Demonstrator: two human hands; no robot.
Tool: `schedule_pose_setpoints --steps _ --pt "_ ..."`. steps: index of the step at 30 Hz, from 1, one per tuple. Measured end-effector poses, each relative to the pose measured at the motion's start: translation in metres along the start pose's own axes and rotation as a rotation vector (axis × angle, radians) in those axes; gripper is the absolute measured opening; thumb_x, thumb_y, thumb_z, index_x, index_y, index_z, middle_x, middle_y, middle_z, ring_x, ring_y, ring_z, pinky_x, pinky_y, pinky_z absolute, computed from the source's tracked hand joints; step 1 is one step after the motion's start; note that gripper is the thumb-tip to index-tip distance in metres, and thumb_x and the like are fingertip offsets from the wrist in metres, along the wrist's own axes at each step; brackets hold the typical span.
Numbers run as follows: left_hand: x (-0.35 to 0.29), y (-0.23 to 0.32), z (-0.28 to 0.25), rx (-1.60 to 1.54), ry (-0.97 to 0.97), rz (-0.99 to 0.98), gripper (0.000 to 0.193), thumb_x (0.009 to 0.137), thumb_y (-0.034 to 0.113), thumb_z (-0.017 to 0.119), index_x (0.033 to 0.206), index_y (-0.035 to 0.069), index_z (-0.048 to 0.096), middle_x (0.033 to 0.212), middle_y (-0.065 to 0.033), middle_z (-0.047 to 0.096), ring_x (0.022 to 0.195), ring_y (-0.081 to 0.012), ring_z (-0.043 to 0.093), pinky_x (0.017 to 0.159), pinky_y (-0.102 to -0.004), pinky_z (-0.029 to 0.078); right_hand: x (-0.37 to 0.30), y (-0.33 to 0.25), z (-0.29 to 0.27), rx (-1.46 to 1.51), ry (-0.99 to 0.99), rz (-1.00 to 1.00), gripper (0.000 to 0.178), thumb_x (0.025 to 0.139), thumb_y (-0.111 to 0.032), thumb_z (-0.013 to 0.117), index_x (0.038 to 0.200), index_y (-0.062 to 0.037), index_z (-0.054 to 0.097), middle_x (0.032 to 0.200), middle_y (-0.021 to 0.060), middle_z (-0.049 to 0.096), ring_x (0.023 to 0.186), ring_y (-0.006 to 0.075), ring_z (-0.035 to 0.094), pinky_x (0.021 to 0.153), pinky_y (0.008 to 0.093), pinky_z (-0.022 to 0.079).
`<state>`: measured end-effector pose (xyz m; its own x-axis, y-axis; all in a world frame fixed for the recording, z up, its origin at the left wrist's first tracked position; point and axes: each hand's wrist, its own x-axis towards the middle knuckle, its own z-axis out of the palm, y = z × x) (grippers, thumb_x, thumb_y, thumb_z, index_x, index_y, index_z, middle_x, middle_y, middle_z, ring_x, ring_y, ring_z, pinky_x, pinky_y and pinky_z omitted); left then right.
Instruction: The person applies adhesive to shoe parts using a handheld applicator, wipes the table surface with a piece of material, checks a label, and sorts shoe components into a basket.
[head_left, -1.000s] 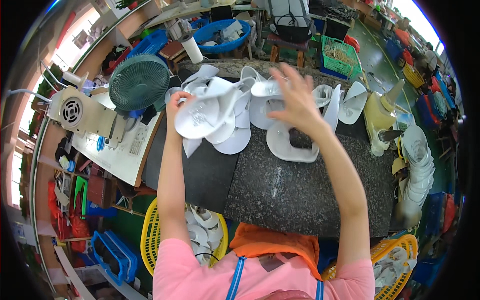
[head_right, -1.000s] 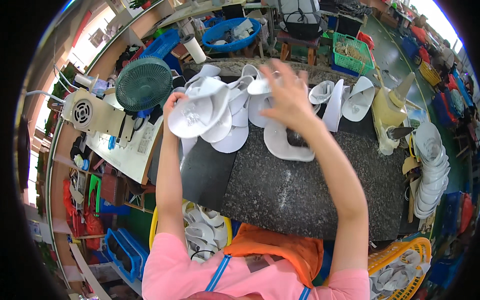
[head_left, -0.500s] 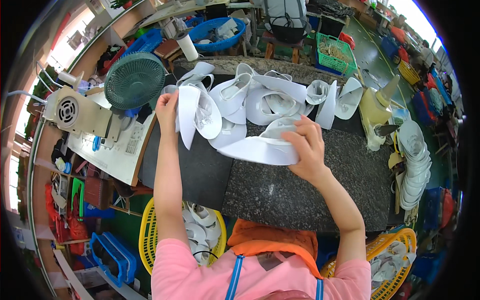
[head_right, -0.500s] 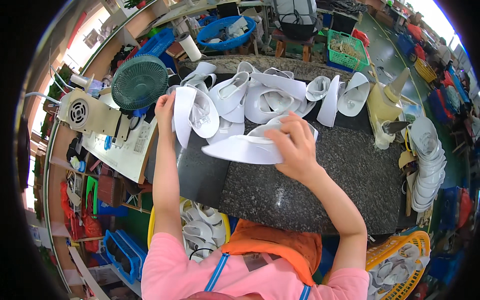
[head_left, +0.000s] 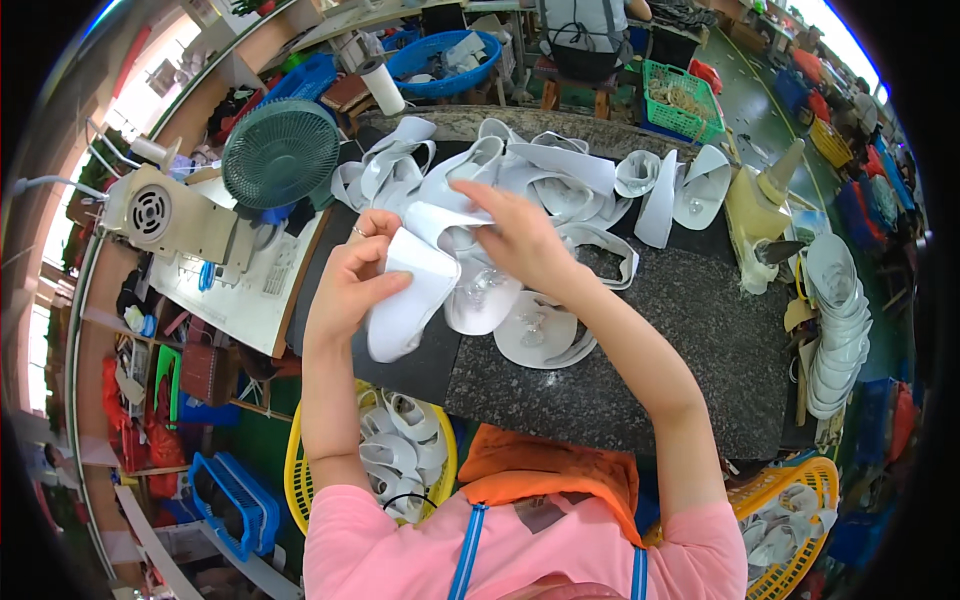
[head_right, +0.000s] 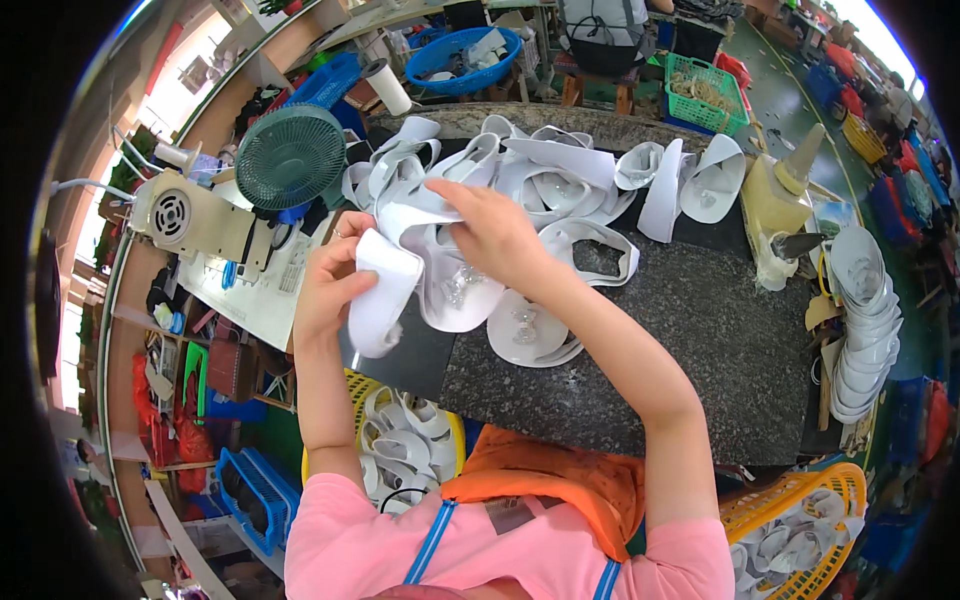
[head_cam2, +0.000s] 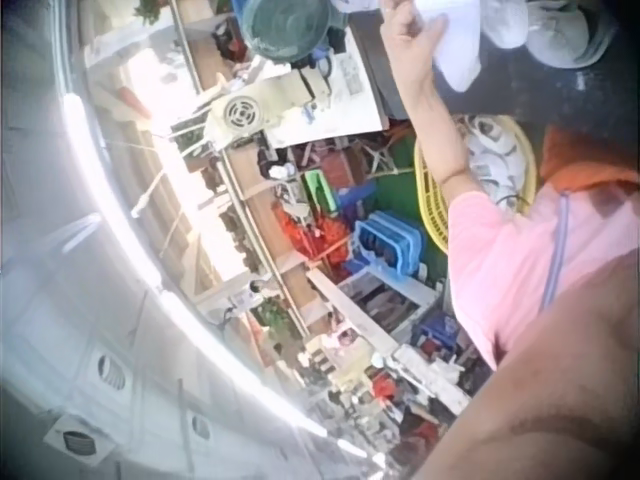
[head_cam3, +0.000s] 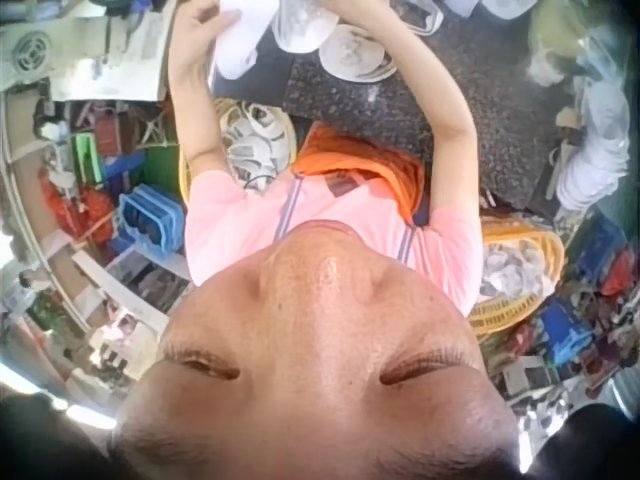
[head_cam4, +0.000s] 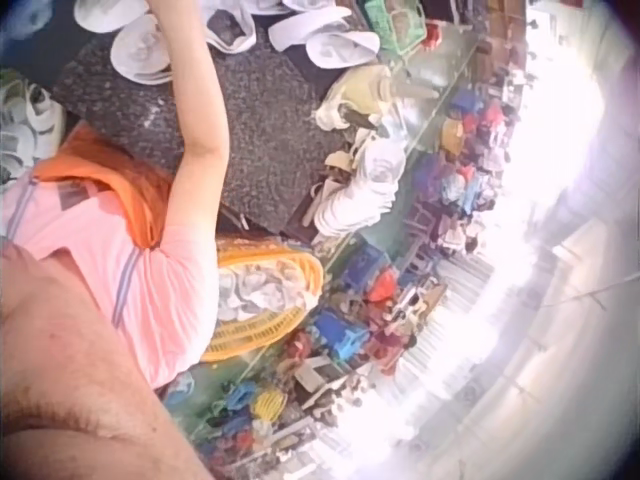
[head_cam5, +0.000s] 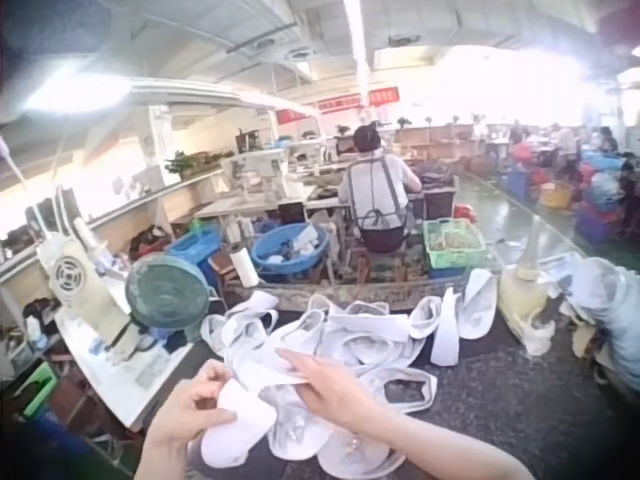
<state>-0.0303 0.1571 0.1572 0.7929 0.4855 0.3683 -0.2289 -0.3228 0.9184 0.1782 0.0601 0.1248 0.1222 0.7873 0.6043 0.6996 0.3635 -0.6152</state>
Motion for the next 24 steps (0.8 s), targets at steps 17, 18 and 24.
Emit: schedule_pose_setpoints --steps 17,18,24 --pt "-0.034 -0.018 -0.110 -0.125 0.434 -0.296 0.020 0.090 0.015 0.053 0.101 0.000 0.060 0.095 -0.0040 0.063 0.084 -0.0097 0.059 0.074 -0.0240 0.046 -0.044 0.038 -0.118 -0.063 0.276 0.536 0.038 0.082 -0.014 0.051 0.119 -0.0055 0.053 0.087 0.0116 0.060 0.080 0.0142 0.058 0.072 0.0280 0.045" --pt "-0.023 -0.016 -0.107 0.025 0.537 -0.271 0.021 0.090 0.015 0.053 0.103 0.000 0.060 0.096 -0.0043 0.063 0.083 -0.0099 0.058 0.073 -0.0241 0.046 -0.038 0.033 -0.116 -0.001 0.389 0.482 0.041 0.082 -0.015 0.050 0.122 -0.0051 0.050 0.092 0.0120 0.060 0.083 0.0151 0.058 0.073 0.0281 0.044" --pt "0.012 -0.104 -0.034 1.320 0.448 0.062 0.033 0.081 0.019 0.060 0.107 -0.001 0.056 0.102 -0.0175 0.059 0.096 -0.0300 0.056 0.084 -0.0352 0.043 -0.022 0.060 -0.094 -0.152 0.184 0.584 0.044 0.081 -0.029 0.058 0.117 -0.0026 0.052 0.099 0.0185 0.062 0.090 0.0295 0.060 0.081 0.0367 0.046"
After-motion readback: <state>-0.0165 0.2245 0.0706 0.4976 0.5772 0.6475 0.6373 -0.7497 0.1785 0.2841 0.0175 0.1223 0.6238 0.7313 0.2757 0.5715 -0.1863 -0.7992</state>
